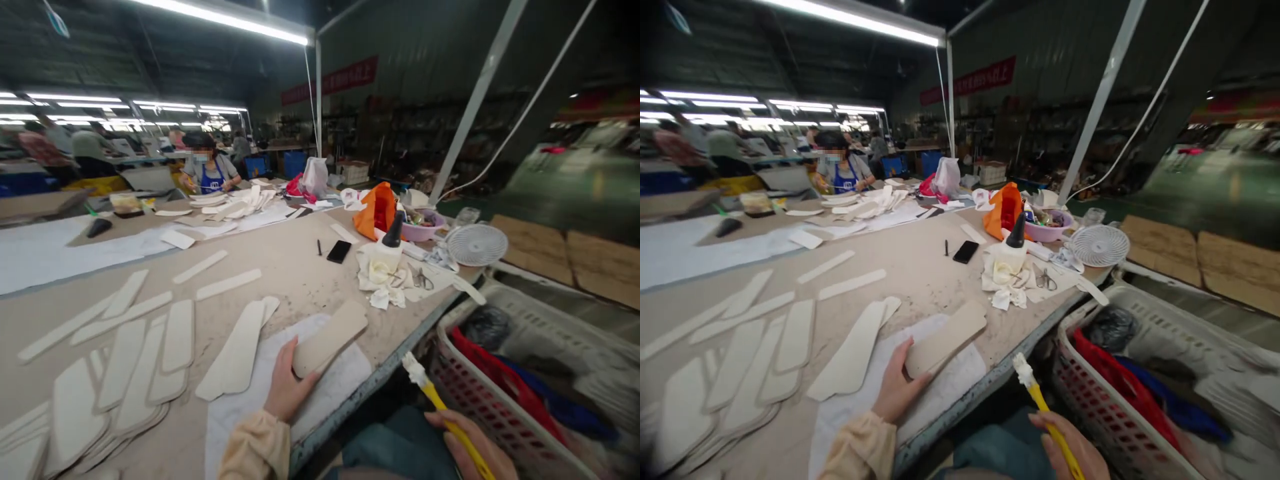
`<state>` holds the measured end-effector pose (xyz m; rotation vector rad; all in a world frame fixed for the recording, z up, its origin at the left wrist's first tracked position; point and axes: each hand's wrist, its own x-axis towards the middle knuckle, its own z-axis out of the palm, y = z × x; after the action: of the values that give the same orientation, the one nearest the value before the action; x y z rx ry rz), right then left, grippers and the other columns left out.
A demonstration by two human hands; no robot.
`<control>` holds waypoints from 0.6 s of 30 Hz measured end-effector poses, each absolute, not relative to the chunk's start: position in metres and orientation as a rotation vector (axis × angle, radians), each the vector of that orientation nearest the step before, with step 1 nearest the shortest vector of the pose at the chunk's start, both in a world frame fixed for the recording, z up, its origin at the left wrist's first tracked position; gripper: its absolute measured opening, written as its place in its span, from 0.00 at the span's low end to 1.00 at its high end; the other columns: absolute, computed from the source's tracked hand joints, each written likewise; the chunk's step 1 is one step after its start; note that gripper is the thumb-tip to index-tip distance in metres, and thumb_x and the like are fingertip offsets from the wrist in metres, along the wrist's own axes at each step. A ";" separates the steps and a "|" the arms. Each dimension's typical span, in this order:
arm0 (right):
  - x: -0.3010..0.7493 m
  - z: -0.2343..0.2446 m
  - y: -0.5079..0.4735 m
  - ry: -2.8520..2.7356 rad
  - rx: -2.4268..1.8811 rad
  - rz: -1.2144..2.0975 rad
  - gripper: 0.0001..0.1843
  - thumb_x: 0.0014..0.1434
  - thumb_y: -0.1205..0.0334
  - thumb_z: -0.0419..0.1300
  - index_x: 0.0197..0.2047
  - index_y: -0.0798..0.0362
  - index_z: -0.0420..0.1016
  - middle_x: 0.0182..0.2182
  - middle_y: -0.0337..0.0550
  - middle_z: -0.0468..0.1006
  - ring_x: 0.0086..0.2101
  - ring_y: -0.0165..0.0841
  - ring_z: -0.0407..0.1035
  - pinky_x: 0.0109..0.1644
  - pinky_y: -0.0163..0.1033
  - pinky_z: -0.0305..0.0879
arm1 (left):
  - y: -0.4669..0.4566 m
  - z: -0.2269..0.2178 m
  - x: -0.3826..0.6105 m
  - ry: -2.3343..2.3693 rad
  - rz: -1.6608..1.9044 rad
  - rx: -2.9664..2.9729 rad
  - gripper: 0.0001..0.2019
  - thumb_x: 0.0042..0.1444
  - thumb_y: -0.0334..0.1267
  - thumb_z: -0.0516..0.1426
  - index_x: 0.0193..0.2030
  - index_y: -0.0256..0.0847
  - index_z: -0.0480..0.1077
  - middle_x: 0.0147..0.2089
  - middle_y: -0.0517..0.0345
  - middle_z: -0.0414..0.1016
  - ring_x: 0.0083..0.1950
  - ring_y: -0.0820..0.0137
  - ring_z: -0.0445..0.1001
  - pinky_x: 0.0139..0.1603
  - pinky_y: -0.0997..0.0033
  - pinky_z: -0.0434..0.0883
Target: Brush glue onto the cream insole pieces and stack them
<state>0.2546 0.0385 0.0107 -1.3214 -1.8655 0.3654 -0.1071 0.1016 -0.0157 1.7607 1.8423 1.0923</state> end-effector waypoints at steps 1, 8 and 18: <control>0.249 0.015 0.042 -1.824 -1.329 0.386 0.12 0.57 0.58 0.56 0.44 0.45 0.76 0.38 0.44 0.80 0.39 0.41 0.76 0.43 0.40 0.75 | 0.101 -0.016 -0.107 1.843 1.088 1.761 0.36 0.47 0.41 0.60 0.62 0.34 0.54 0.61 0.42 0.61 0.62 0.57 0.60 0.62 0.50 0.58; 0.197 0.061 0.077 -1.531 -1.318 0.719 0.14 0.60 0.56 0.55 0.48 0.51 0.70 0.24 0.40 0.74 0.27 0.35 0.70 0.34 0.39 0.69 | 0.100 -0.016 -0.109 1.777 1.063 1.810 0.38 0.47 0.38 0.60 0.64 0.36 0.50 0.58 0.45 0.61 0.60 0.59 0.60 0.62 0.53 0.58; 0.124 0.047 0.132 -1.427 -1.198 1.178 0.17 0.60 0.49 0.53 0.42 0.53 0.71 0.20 0.38 0.68 0.24 0.34 0.64 0.30 0.39 0.62 | 0.099 -0.019 -0.109 1.818 1.118 1.864 0.39 0.47 0.39 0.61 0.65 0.38 0.49 0.56 0.45 0.65 0.55 0.57 0.64 0.57 0.49 0.62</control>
<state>0.1244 0.1325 0.0475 -1.1984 -1.4274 1.1782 -0.1094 0.0990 -0.0186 1.8641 1.8178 1.1179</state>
